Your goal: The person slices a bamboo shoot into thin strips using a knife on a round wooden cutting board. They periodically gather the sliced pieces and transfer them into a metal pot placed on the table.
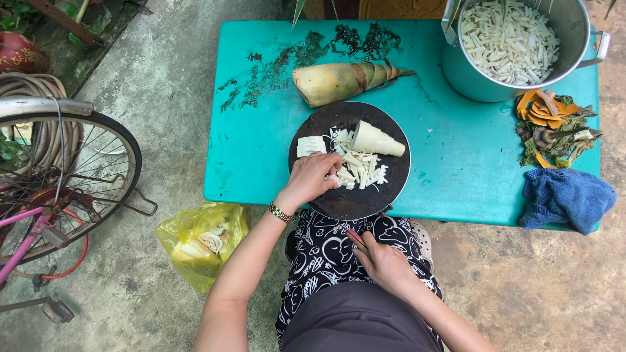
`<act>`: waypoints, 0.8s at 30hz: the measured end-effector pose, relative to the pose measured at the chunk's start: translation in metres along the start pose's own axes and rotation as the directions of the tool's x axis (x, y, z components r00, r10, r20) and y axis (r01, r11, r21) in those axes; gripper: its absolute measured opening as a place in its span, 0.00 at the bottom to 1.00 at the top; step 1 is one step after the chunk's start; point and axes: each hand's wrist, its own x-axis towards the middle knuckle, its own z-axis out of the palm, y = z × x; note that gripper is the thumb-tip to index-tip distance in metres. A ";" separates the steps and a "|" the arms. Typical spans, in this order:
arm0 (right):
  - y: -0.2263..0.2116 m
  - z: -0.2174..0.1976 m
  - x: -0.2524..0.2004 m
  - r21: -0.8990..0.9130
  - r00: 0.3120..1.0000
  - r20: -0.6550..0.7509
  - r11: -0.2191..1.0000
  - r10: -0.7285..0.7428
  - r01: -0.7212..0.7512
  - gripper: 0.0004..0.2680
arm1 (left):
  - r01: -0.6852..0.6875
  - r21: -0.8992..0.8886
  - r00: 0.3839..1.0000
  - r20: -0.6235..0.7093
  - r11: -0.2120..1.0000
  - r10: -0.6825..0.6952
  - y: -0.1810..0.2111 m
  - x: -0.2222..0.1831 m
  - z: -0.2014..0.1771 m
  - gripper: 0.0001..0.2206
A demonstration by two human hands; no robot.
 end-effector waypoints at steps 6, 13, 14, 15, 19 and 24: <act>-0.005 -0.006 0.006 0.047 0.999 0.044 0.999 0.022 -0.024 0.11 | 0.034 -0.347 0.990 -0.118 0.937 -0.079 0.007 -0.003 -0.033 0.12; 0.008 -0.018 0.012 0.119 0.995 -0.034 0.988 0.099 -0.094 0.12 | 0.116 -0.663 0.941 -0.165 0.740 -0.296 -0.009 -0.033 -0.053 0.11; 0.011 -0.020 0.014 0.124 0.993 -0.076 0.989 0.087 -0.077 0.12 | 0.162 -0.637 0.937 -0.139 0.754 -0.319 -0.014 -0.038 -0.052 0.11; 0.013 -0.022 0.014 0.127 0.991 -0.114 0.990 0.074 -0.059 0.12 | 0.210 -0.610 0.931 -0.114 0.765 -0.346 -0.018 -0.043 -0.049 0.11; 0.013 -0.027 0.013 0.119 0.974 -0.112 0.976 0.197 -0.184 0.13 | 0.312 -0.565 0.907 -0.062 0.764 -0.416 -0.028 -0.052 -0.029 0.13; 0.003 -0.022 -0.005 0.216 0.993 -0.116 0.976 0.035 -0.010 0.12 | 0.280 -0.712 0.870 -0.096 0.644 -0.484 -0.038 -0.063 -0.026 0.12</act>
